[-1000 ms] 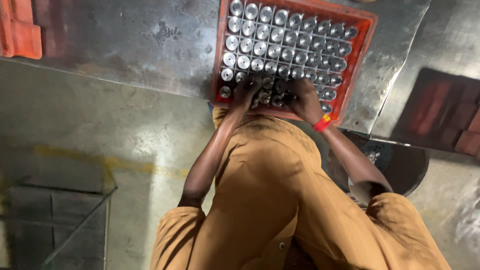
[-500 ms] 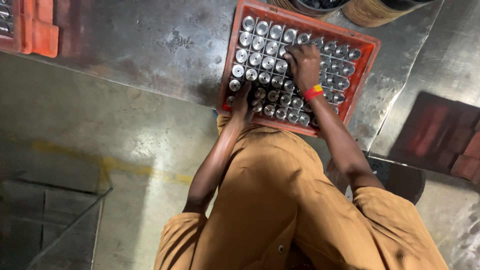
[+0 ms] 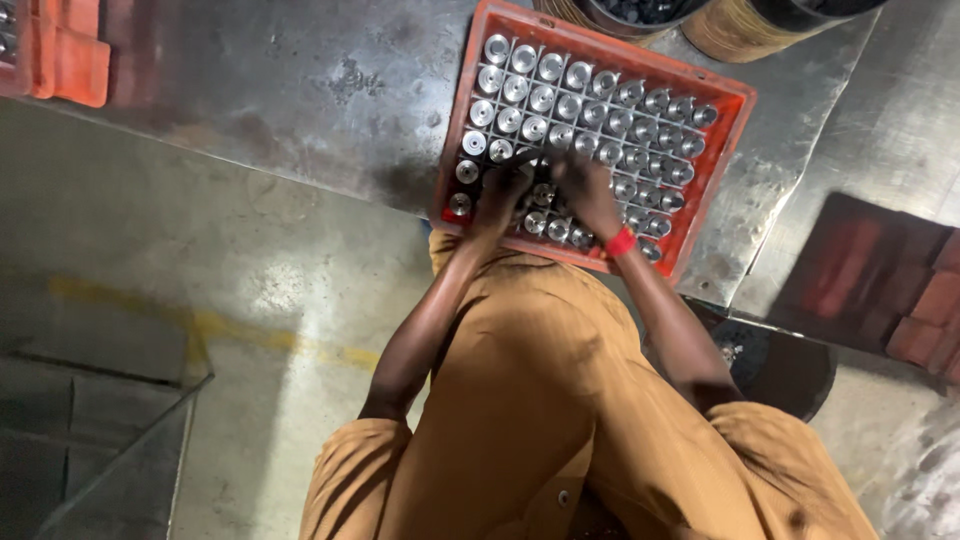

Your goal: The person uses a cylindrical polishing tool to rub the tops of small metal parts arranged in a red crate. They systematically move the tool across the parts, then lift the crate to place it on a stack of other crates.

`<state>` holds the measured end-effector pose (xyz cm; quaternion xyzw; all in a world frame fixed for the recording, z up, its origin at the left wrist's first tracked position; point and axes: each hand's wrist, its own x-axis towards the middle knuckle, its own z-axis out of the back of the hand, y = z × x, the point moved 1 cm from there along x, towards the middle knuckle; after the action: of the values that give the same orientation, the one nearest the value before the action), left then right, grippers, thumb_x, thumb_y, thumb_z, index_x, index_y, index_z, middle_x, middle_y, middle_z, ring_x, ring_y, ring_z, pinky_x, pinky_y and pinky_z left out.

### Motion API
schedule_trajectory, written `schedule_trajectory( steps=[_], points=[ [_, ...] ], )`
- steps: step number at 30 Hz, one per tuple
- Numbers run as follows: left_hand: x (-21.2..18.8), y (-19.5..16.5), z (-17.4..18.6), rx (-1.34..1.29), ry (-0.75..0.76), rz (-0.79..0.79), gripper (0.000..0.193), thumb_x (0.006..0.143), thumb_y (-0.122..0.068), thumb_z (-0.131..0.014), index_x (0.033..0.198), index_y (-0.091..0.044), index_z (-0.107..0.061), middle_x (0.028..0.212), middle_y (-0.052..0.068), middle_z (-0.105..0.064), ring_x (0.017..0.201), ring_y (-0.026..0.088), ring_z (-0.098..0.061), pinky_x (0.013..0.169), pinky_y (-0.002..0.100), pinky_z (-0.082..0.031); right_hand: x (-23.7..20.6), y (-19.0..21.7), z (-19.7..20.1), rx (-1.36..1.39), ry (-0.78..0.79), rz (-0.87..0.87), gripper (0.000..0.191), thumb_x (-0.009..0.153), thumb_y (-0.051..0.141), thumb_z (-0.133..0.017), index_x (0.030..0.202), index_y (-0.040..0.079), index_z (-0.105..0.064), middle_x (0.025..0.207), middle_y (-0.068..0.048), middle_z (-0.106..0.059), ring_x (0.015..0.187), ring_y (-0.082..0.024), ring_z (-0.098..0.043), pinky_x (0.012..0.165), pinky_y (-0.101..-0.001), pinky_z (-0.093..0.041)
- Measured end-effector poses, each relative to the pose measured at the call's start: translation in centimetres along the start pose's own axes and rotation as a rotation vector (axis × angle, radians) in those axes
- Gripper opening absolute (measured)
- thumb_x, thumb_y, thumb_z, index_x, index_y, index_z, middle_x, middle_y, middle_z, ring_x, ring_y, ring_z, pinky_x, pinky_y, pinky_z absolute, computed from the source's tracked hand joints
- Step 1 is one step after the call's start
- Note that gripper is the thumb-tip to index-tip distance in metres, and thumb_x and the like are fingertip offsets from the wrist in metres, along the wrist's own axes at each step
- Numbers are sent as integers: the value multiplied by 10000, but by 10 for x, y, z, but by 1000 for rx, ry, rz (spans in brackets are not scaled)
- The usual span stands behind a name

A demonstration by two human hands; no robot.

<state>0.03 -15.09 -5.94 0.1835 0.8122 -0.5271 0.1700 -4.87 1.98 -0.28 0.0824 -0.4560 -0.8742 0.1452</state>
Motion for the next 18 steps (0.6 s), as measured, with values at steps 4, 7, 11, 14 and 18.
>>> schedule_trajectory(
  steps=[4,7,11,14,18],
  points=[
    [0,4,-4,-153,-43,58,160,1010,-340,-579,973,-186,-599,657,-55,-548,470,46,-445,390,213,-317,-15,-8,-14,55,24,-85,311,978,198,-753,1273,102,-726,787,-100,-702,661,-117,-525,587,-321,-470],
    [-2,2,6,-588,-73,181,254,1040,-353,-541,912,-134,-555,655,-19,-547,471,95,-462,415,249,-347,-1,-16,1,-127,-178,-59,256,969,159,-741,1222,126,-765,909,-104,-733,753,-214,-571,688,-375,-480],
    [-8,2,17,-698,-86,162,217,1034,-337,-549,942,-140,-547,711,6,-563,540,126,-477,483,278,-365,23,-18,9,-483,-162,301,202,960,129,-745,1155,78,-735,1038,-113,-715,950,-316,-604,839,-438,-468],
    [-11,3,18,-531,-94,96,311,1072,-419,-566,905,-158,-546,642,-46,-484,460,79,-389,404,243,-292,37,-16,1,-667,-67,350,247,845,116,-732,1089,77,-734,991,-104,-679,967,-318,-587,851,-440,-455],
    [-8,1,14,-434,-201,59,368,1057,-459,-552,869,-144,-527,606,-33,-496,421,83,-402,368,258,-311,42,-9,5,-764,-5,316,272,902,91,-757,1171,125,-735,1060,-71,-679,1068,-284,-583,945,-403,-456]
  ],
)
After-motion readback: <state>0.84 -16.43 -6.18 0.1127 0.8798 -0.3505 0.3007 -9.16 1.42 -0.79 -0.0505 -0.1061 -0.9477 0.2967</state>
